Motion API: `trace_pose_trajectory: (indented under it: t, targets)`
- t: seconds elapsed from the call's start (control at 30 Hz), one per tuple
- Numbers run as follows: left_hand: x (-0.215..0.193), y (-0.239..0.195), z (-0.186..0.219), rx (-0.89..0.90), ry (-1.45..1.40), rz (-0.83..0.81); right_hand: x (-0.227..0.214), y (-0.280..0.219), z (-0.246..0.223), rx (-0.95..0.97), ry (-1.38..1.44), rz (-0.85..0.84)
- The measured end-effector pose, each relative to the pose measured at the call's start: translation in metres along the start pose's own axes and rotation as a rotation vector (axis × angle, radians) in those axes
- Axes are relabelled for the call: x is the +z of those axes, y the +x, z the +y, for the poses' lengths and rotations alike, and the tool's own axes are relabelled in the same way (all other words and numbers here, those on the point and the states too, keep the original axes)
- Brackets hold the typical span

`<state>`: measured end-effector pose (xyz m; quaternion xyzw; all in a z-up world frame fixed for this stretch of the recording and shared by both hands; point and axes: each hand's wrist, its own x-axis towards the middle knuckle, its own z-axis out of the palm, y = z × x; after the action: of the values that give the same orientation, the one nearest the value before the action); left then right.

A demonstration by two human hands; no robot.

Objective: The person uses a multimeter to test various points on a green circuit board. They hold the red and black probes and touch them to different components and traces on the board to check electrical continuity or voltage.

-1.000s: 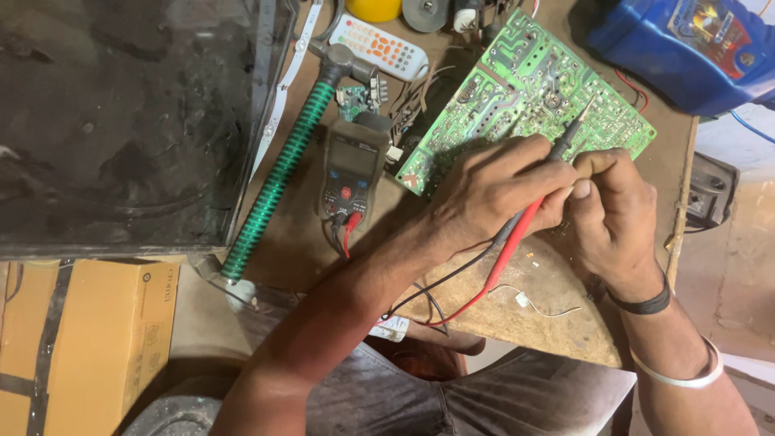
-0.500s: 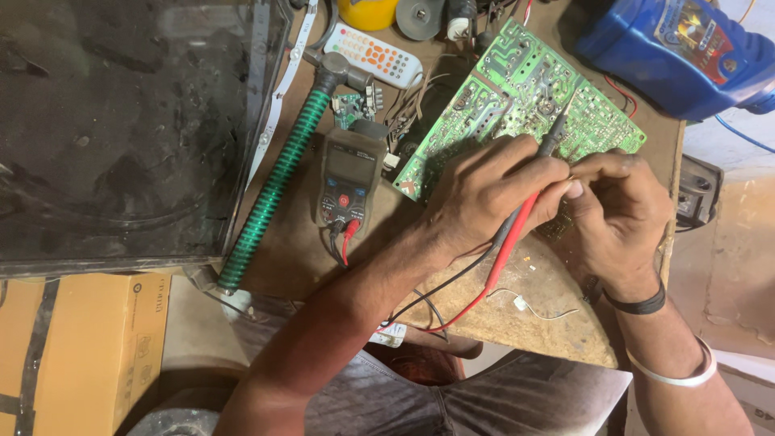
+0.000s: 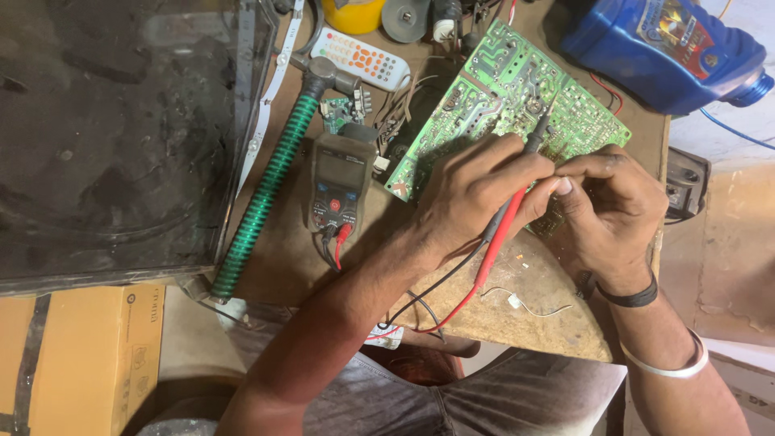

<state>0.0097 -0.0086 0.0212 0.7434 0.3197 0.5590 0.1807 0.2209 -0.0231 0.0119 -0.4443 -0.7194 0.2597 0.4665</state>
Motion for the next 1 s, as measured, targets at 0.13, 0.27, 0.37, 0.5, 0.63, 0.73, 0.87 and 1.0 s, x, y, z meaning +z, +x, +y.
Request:
trace_pose_trajectory:
  t: [0.13, 0.27, 0.37, 0.5, 0.63, 0.73, 0.87, 1.0]
  targets:
    - [-0.003, 0.000, 0.002, 0.006, 0.007, -0.011, -0.001, 0.000, -0.002, 0.000, 0.010, -0.002]
    - [-0.005, 0.001, 0.003, 0.009, 0.007, -0.031, 0.000, 0.001, 0.001, -0.007, 0.095, -0.024]
    - [-0.004, 0.001, 0.001, 0.021, 0.027, -0.050, 0.002, 0.002, 0.004, 0.021, 0.118, -0.028]
    - [-0.001, 0.001, 0.001, 0.012, 0.056, -0.058, 0.001, 0.001, 0.007, 0.048, 0.070, -0.029]
    - [-0.001, 0.000, 0.003, 0.003, 0.073, -0.055, -0.001, 0.003, 0.008, 0.176, 0.102, 0.054]
    - [-0.001, 0.001, 0.003, 0.006, 0.086, -0.056, 0.001, 0.007, 0.009, 0.204, 0.120, 0.092]
    - [-0.001, 0.001, 0.001, -0.004, 0.085, -0.065, 0.002, 0.010, 0.006, 0.189, 0.037, 0.095]
    - [-0.001, -0.004, -0.002, -0.013, 0.073, -0.052, -0.002, 0.010, 0.002, 0.087, -0.124, 0.112]
